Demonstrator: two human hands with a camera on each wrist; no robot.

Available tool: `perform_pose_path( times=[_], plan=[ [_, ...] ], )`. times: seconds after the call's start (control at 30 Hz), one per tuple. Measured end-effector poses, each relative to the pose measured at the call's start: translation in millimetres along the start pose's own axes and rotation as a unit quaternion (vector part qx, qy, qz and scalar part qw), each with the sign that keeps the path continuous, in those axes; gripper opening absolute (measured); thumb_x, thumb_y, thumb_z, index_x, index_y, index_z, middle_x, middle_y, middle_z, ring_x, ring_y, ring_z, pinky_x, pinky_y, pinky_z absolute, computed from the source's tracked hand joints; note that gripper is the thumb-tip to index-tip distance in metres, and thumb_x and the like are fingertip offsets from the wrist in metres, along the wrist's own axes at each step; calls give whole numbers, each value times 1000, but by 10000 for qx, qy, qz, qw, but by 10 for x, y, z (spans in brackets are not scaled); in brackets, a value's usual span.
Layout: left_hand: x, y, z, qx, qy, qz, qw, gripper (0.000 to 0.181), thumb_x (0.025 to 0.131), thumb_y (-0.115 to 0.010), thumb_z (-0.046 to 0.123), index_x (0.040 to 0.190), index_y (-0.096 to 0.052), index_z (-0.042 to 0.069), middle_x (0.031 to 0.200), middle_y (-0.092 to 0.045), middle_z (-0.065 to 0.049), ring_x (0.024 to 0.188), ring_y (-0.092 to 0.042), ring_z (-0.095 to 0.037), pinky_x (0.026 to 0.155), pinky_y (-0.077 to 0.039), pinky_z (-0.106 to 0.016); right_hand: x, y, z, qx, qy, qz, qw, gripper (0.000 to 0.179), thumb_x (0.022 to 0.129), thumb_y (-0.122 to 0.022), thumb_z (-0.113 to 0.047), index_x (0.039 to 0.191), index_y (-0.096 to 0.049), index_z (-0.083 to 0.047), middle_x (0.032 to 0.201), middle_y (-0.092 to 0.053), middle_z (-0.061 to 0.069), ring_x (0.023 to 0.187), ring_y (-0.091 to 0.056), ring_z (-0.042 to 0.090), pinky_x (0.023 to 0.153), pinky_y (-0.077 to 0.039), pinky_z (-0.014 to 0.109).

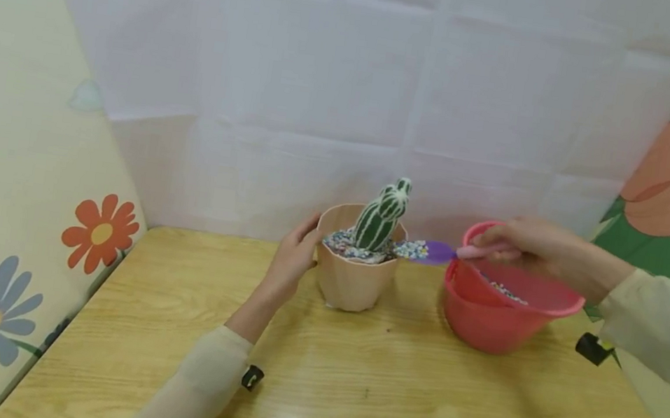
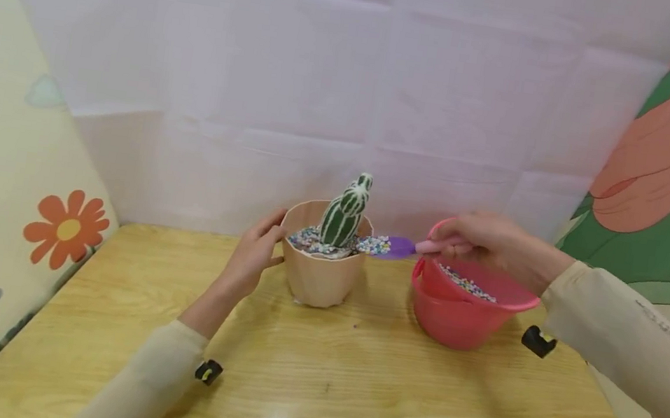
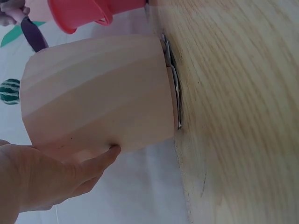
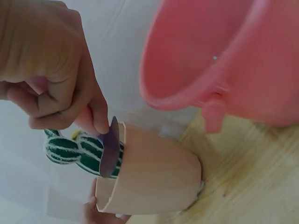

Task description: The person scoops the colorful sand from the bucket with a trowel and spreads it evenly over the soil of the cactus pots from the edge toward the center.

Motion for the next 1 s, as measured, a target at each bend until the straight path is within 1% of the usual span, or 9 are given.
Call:
perform_pose_path(
  times=[0.07,0.17,0.23,0.37,0.47,0.63,0.8,0.93,1.0],
  plan=[
    [-1,-20,1,-62,-13,-12,10000,52,105,-50,25,155,-45,13,157,-43,-5,137,-44,-26,99,-50,-56,38,-11,-57,-57,-112,-108,9999,14,99,-60,1,102,-74,4,101,-74,20,63,-68,12,51,-51,14],
    [-4,-51,2,-113,-5,14,9999,51,104,-51,22,154,-46,13,155,-45,-4,136,-45,-26,99,-51,-55,85,-22,-139,-150,-181,-261,9994,18,100,-56,3,104,-73,7,103,-73,22,71,-72,16,52,-52,16],
    [0,-65,-2,-132,-3,29,9999,51,104,-51,21,153,-47,13,154,-46,-4,136,-45,-27,99,-50,-55,101,-23,-185,-260,-200,-316,9990,18,99,-57,4,104,-73,7,102,-73,23,75,-74,19,55,-54,18],
    [14,-100,-15,-137,32,25,9999,50,103,-52,22,152,-49,15,153,-47,-3,136,-45,-26,100,-50,-57,129,-15,-226,-403,-271,-318,9983,17,98,-57,5,103,-73,7,102,-73,24,77,-74,21,58,-57,20],
    [23,-133,-16,-156,43,-11,9999,49,103,-52,22,152,-50,15,153,-47,-4,136,-45,-26,100,-49,-59,140,7,-230,-444,-345,-268,9981,18,98,-56,4,104,-72,8,104,-72,25,78,-75,21,58,-57,20],
    [21,-164,-1,-180,-8,-22,9998,49,103,-52,22,152,-50,15,154,-46,-4,136,-45,-28,99,-48,-61,140,25,-261,-498,-398,-404,9972,20,100,-53,4,106,-71,10,105,-72,26,80,-74,22,58,-57,19],
    [24,-174,-2,-181,-18,-9,9998,48,104,-51,22,152,-50,17,153,-47,-3,136,-45,-27,99,-49,-61,146,-32,-278,-401,-598,-476,9963,21,101,-53,2,114,-65,12,110,-70,27,75,-73,18,58,-55,18],
    [28,-183,-8,-194,-22,3,9998,48,104,-51,22,152,-50,16,153,-47,-3,135,-47,-26,99,-49,-60,163,-109,-261,-195,-730,-564,9955,22,102,-53,1,117,-64,12,110,-70,27,76,-74,18,59,-55,18],
    [29,-186,-9,-207,-37,1,9998,48,104,-51,21,152,-50,15,153,-48,-4,134,-47,-27,98,-49,-60,182,-154,-244,-81,-762,-657,9949,23,103,-51,1,118,-64,12,110,-71,26,69,-70,15,56,-52,16]
  ],
)
Point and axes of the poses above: each hand's wrist, its own x-axis towards the middle knuckle, its own y-axis out of the back of the hand, z = x × y, the point moved 6 cm from there along x, towards the middle knuckle
